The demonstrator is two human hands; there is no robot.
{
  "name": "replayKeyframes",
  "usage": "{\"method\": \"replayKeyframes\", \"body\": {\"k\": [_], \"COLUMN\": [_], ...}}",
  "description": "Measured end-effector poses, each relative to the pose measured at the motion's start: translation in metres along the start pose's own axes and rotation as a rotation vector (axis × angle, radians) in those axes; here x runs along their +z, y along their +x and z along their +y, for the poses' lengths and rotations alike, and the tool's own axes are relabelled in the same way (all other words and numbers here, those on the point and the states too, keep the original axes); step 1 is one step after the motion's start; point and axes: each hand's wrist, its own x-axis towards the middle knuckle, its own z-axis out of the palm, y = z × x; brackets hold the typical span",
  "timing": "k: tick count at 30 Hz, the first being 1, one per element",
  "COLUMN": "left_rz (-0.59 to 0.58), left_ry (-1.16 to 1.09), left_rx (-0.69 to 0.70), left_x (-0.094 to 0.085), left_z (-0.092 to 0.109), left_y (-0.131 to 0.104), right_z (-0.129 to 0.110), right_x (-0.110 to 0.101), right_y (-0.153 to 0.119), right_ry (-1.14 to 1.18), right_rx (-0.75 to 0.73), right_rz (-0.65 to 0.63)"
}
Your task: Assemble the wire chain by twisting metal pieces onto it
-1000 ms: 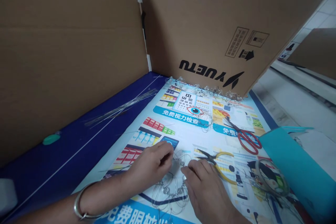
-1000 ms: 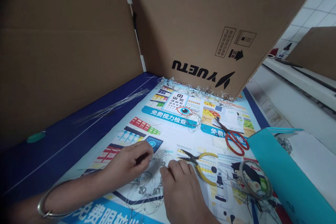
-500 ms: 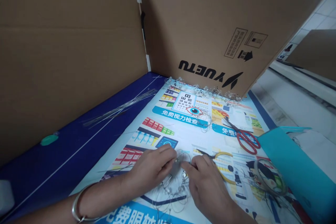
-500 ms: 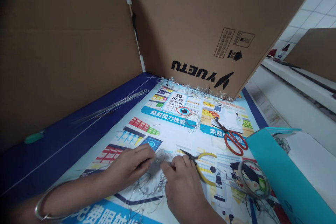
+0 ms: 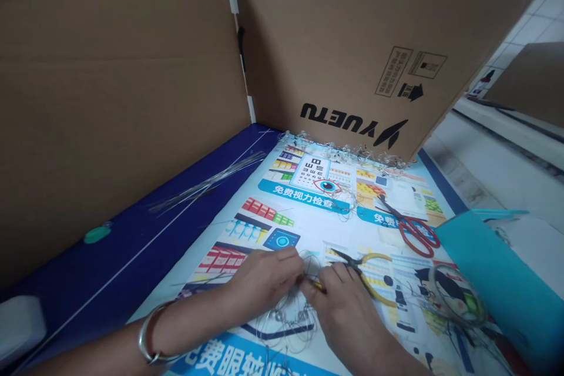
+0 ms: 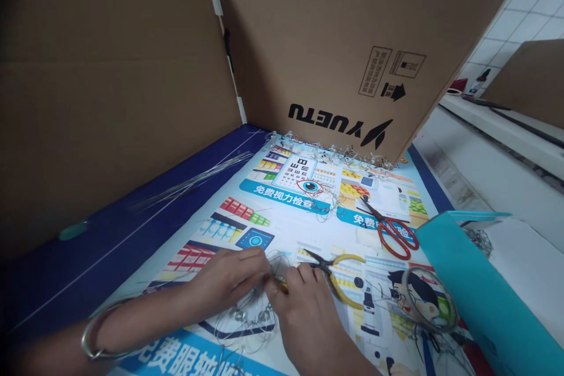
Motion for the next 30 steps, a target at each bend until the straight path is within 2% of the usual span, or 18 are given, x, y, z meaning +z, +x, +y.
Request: {"method": "replayKeyframes", "body": {"k": [8,12,16,21,26,30], "left_rz": [-0.077,-0.065,-0.106,-0.015,0.012,-0.018], "left_ry": [0.217,0.252,0.246,0.227,0.207,0.251], "left_rx": [0.138,0.192,0.225,0.145,0.207,0.231], "left_x": [-0.007,-0.009,-0.011,-0.011,-0.008,-0.006], "left_z": [-0.003,-0.007,-0.007,-0.004,-0.004,-0.007], "left_y": [0.002,0.000,0.000,0.003,0.008,0.007], "right_z": [0.003,0.005,0.006,0.004,0.003,0.004], "right_x": [0.000,-0.001,-0.003,-0.003,-0.003,-0.004], "right_y": [-0.001,-0.003,-0.003,-0.002,-0.002,-0.002], "right_ry": [0.051,0.055,0.037,0.042,0.075,0.094], "right_rx": [0.001,0.009,0.011,0.008,-0.016,-0.022], "right_rz": [0.001,-0.008,-0.020,0.003,-0.016,-0.023]}}
